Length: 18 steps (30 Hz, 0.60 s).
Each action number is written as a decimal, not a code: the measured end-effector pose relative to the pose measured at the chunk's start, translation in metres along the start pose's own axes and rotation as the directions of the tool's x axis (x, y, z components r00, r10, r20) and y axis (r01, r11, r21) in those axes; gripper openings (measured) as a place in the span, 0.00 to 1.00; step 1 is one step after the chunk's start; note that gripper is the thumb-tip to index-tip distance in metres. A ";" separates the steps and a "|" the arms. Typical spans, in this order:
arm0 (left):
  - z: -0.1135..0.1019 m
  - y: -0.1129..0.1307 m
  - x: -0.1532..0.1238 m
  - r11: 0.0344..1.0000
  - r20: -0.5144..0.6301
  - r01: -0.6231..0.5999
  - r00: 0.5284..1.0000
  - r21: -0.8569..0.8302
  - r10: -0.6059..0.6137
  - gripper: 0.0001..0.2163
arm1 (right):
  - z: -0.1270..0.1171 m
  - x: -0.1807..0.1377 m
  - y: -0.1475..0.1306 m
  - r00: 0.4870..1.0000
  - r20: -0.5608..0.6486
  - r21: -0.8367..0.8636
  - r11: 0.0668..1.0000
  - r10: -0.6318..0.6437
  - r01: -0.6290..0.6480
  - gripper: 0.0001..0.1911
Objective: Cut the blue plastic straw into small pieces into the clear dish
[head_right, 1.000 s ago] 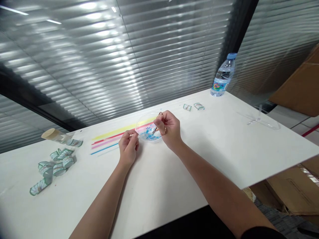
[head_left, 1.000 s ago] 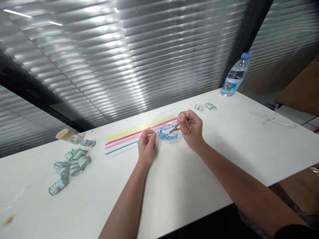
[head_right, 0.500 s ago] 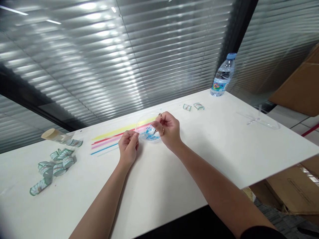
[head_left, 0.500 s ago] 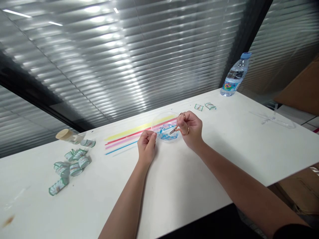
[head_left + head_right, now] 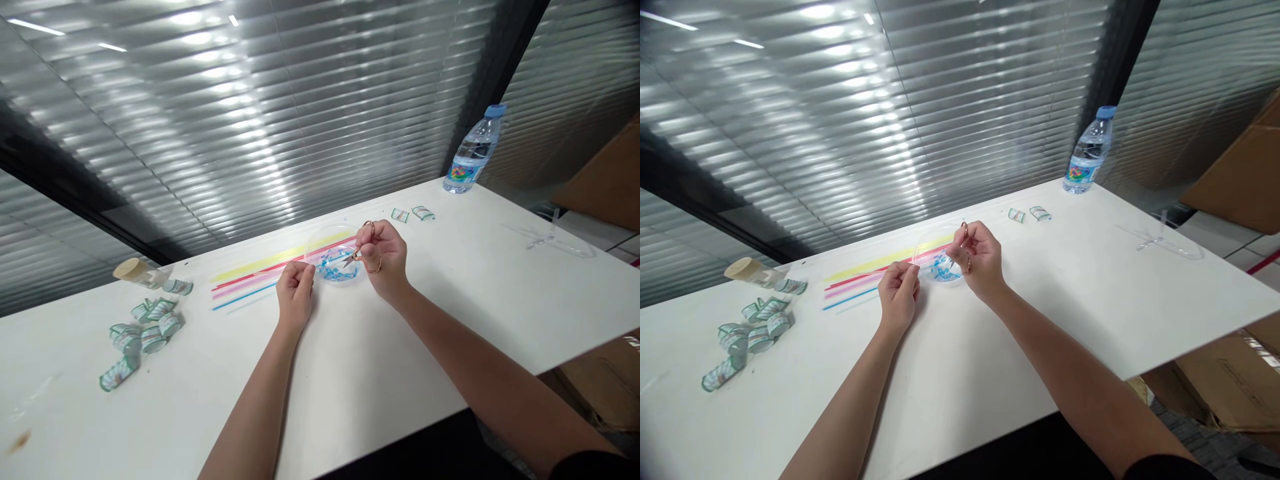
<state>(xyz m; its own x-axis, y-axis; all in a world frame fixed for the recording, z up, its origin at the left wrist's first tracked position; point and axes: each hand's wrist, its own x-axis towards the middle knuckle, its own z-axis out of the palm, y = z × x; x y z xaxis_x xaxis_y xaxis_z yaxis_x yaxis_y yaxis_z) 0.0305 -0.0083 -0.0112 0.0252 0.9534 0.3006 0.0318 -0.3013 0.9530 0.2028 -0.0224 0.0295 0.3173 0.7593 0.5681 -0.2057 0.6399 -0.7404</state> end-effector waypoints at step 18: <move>0.001 0.003 0.000 1.000 -0.009 -0.003 1.000 0.005 0.003 0.13 | 0.003 0.002 -0.001 0.999 0.023 0.023 1.000 -0.022 0.022 0.18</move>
<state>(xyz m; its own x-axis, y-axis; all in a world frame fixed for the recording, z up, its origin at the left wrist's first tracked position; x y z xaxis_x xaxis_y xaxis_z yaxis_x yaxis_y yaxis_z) 0.0314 -0.0089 -0.0086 0.0162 0.9526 0.3039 0.0369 -0.3043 0.9519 0.2006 -0.0214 0.0324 0.3001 0.7474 0.5928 -0.2197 0.6589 -0.7195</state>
